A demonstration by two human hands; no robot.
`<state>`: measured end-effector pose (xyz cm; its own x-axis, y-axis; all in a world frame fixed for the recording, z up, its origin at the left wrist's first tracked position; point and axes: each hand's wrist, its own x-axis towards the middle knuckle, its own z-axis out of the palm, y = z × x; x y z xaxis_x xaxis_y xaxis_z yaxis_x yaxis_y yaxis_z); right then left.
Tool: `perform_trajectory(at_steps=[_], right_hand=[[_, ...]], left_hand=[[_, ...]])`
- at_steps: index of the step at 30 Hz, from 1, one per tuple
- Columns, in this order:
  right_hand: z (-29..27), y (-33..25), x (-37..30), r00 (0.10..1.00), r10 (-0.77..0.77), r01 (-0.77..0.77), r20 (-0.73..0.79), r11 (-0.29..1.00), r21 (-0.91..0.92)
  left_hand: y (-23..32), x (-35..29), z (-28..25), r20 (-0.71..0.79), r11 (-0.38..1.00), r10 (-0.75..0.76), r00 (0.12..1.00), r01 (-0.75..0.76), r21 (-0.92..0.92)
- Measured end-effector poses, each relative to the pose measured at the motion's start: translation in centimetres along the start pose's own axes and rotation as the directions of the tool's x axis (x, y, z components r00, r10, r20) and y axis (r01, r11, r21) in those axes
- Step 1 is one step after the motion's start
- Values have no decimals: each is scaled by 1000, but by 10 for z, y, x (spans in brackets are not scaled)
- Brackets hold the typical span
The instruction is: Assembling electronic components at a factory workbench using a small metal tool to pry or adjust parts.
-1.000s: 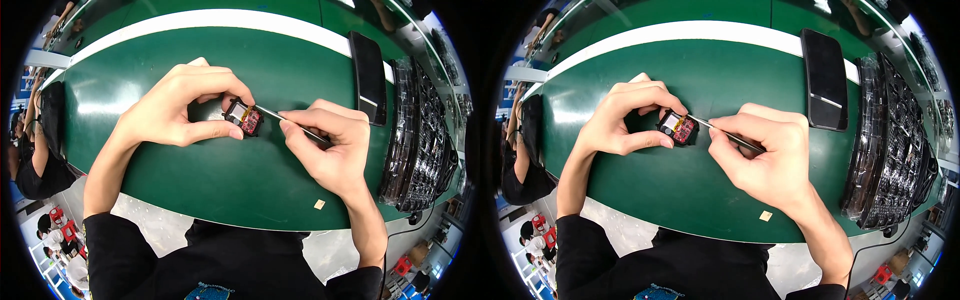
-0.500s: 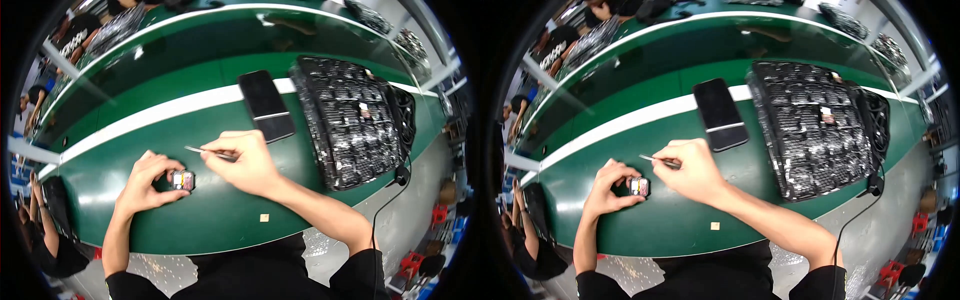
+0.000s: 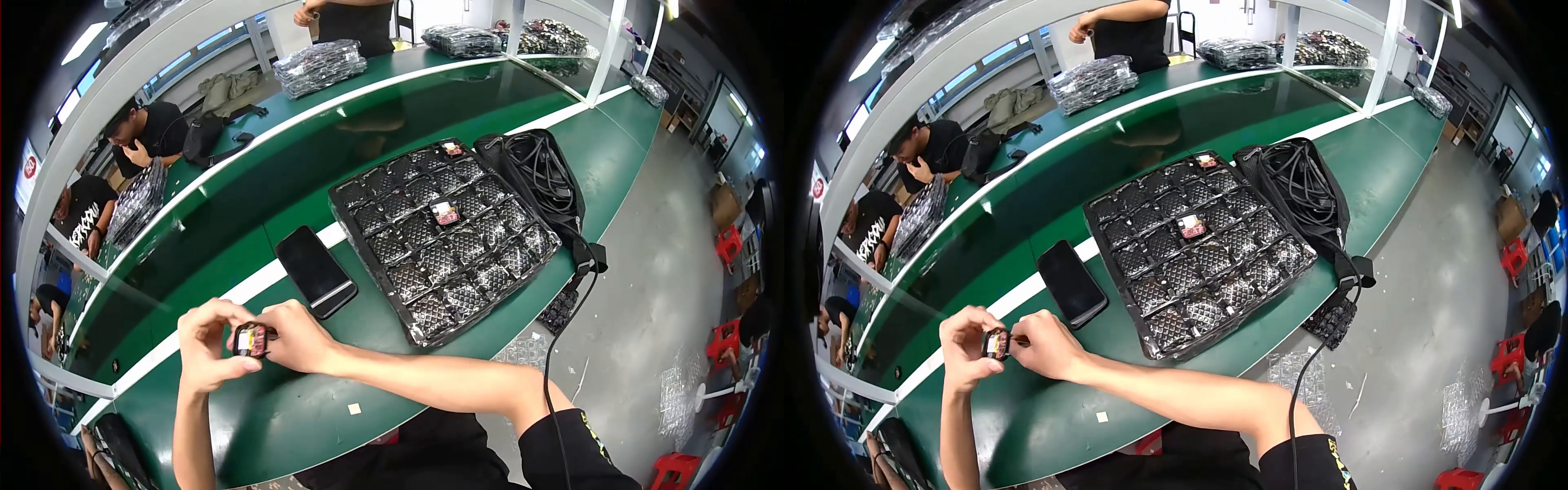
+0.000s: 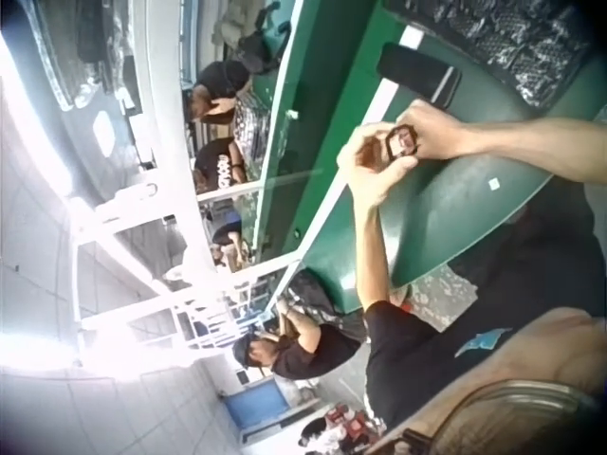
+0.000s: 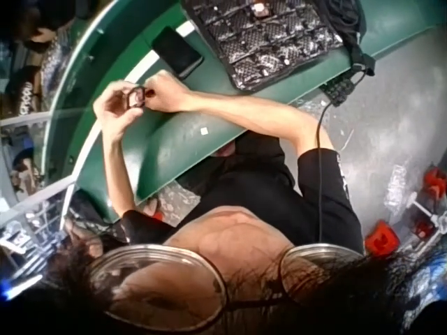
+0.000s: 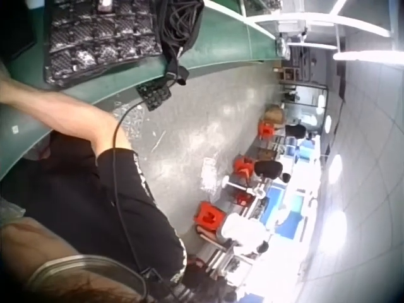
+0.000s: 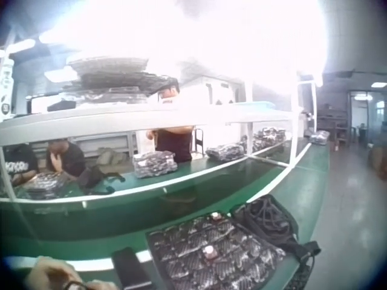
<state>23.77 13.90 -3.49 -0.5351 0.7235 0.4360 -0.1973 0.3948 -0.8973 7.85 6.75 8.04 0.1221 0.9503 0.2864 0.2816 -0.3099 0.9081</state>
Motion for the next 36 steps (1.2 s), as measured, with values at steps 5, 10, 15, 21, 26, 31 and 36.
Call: perform_trajectory(at_steps=[5,10,15,21,26,31,36], right_hand=[[-7,-10,-3,998,62,-59,35,995,-83],[-9,-10,0,999,20,-18,49,999,-42],[-9,-17,1,998,62,-62,3,998,0],[-4,-1,-2,996,67,-67,67,998,8],[-4,-15,-4,993,75,-68,91,995,-70],[10,-4,-6,997,70,-70,14,998,7],[-6,-9,1,995,28,-11,94,984,-176]], left_hand=[[41,133,97,320,988,92,943,-126,88],[28,258,172,505,833,281,816,-469,294],[-1,326,213,614,570,253,748,-628,530],[-4,352,252,723,611,113,681,-621,490],[-10,341,247,735,673,198,649,-635,379],[11,308,237,670,779,165,724,-512,361],[13,270,182,604,633,407,685,-689,354]])
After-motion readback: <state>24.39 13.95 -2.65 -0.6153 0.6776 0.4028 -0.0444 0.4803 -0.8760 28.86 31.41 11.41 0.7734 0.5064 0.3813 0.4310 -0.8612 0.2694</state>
